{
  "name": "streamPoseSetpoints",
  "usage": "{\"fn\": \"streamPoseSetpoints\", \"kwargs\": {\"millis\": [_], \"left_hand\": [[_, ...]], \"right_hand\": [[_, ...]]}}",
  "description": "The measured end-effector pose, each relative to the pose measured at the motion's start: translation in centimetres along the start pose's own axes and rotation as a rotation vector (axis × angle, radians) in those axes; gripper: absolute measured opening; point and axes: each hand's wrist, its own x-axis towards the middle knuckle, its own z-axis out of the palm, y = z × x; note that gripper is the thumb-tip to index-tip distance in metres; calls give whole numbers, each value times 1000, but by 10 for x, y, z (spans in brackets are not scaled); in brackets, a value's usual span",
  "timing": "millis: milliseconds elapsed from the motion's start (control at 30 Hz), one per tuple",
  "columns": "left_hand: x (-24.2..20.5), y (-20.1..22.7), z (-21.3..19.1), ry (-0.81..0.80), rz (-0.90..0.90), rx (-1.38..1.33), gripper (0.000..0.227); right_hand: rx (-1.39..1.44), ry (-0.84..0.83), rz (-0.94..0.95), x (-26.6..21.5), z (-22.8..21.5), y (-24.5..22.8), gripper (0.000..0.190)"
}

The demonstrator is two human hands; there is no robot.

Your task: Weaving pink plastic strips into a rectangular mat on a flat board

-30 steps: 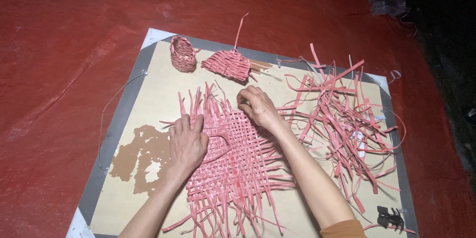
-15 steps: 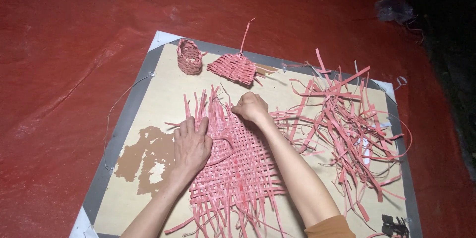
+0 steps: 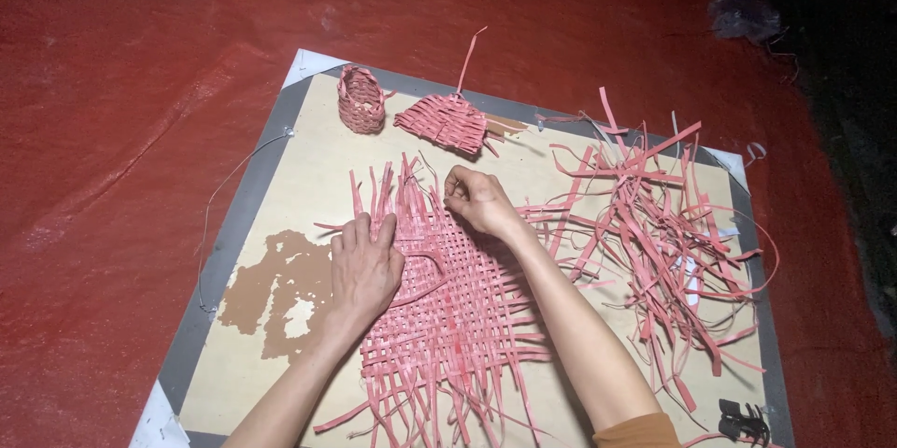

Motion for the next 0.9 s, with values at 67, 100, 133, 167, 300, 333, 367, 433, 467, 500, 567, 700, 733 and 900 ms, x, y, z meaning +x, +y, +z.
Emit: {"fn": "streamPoseSetpoints", "kwargs": {"millis": [67, 100, 133, 167, 300, 333, 367, 433, 467, 500, 567, 700, 733, 900], "left_hand": [[-1, 0, 0, 1, 1, 2, 42], [0, 0, 1, 2, 1, 6, 42], [-1, 0, 1, 0, 5, 5, 42], [-1, 0, 2, 14, 8, 12, 42], [0, 0, 2, 50, 29, 18, 41], [-1, 0, 2, 50, 29, 19, 41], [-1, 0, 2, 60, 28, 34, 41], [-1, 0, 3, 69, 29, 49, 41], [-1, 0, 4, 76, 31, 44, 41], [-1, 0, 4, 84, 32, 40, 41], [-1, 0, 4, 82, 31, 40, 41], [-1, -1, 7, 90, 36, 44, 41], [-1, -2, 6, 91, 37, 45, 41], [2, -5, 2, -41, 19, -4, 37]], "right_hand": [[-11, 26, -41, -15, -6, -12, 11], [-22, 52, -82, -22, -9, -17, 12], [-20, 54, -80, -28, -7, -18, 12], [-9, 63, -122, -34, -6, -18, 12], [-28, 83, -242, -49, -2, -17, 10], [-26, 84, -242, -49, 1, -8, 10], [-51, 73, -285, -49, 5, 0, 11], [-74, 64, -326, -48, 10, 14, 12], [-93, 60, -359, -48, 13, 19, 13], [-113, 56, -392, -48, 15, 24, 15], [-150, 51, -420, -49, 12, 23, 14], [-214, 16, -476, -53, 5, 16, 16], [-214, 17, -476, -52, 6, 20, 16], [-223, 10, -472, -49, 9, 28, 17]]}}
